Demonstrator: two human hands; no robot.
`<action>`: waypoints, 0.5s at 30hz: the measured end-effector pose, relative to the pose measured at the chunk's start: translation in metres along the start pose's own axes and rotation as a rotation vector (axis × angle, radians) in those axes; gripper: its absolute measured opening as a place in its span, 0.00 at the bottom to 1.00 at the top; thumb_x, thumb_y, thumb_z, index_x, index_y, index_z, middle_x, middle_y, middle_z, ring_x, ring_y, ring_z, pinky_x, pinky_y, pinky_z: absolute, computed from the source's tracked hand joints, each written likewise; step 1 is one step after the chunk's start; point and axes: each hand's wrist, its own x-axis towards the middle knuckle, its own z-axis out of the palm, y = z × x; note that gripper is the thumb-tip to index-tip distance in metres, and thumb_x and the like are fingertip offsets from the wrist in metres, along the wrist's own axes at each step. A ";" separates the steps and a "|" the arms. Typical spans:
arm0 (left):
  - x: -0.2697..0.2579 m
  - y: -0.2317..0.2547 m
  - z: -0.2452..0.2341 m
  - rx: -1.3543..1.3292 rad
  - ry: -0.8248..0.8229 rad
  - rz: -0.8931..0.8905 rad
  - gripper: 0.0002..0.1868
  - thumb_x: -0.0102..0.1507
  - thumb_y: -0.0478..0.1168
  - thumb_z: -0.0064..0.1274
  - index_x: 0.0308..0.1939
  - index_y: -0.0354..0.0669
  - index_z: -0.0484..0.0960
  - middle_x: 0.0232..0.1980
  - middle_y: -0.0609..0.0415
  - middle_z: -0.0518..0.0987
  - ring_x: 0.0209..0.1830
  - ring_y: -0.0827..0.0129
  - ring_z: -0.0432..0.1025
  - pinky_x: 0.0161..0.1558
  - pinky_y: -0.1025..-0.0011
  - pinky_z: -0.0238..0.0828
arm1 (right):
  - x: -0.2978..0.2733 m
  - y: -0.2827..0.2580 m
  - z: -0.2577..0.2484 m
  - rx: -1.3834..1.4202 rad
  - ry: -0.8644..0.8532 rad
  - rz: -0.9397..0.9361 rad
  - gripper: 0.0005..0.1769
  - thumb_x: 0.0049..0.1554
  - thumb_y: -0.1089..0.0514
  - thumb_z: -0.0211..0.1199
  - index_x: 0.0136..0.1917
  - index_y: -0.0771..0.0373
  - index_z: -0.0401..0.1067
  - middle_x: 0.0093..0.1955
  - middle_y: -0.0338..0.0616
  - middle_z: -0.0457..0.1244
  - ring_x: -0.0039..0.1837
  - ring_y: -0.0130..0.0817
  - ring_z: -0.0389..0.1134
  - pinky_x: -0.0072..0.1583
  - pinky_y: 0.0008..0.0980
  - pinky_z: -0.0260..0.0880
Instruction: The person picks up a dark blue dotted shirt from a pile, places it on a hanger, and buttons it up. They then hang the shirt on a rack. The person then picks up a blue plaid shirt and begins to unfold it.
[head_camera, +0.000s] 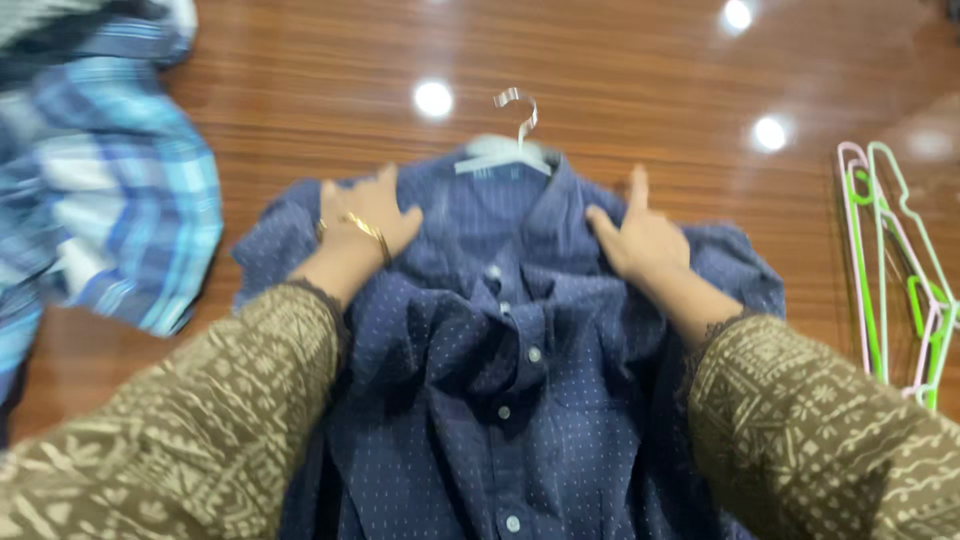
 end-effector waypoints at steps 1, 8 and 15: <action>-0.017 -0.001 0.001 0.008 -0.026 -0.024 0.36 0.62 0.60 0.48 0.70 0.47 0.66 0.55 0.41 0.81 0.57 0.49 0.75 0.62 0.50 0.57 | -0.008 0.000 0.001 -0.021 -0.044 -0.012 0.53 0.57 0.24 0.51 0.85 0.50 0.41 0.63 0.68 0.64 0.65 0.64 0.66 0.65 0.54 0.65; -0.151 -0.001 0.005 0.021 -0.123 -0.268 0.31 0.61 0.63 0.53 0.61 0.51 0.74 0.54 0.48 0.83 0.58 0.57 0.76 0.61 0.57 0.60 | -0.056 0.000 0.009 -0.111 -0.206 -0.220 0.36 0.50 0.32 0.65 0.67 0.48 0.72 0.64 0.49 0.69 0.68 0.50 0.68 0.67 0.46 0.68; -0.317 0.016 0.025 0.011 0.023 -0.516 0.26 0.58 0.63 0.56 0.53 0.56 0.82 0.56 0.56 0.81 0.61 0.61 0.70 0.61 0.60 0.59 | -0.120 -0.010 0.017 -0.444 -0.153 -0.636 0.27 0.53 0.35 0.64 0.60 0.47 0.78 0.62 0.42 0.68 0.68 0.43 0.66 0.66 0.47 0.65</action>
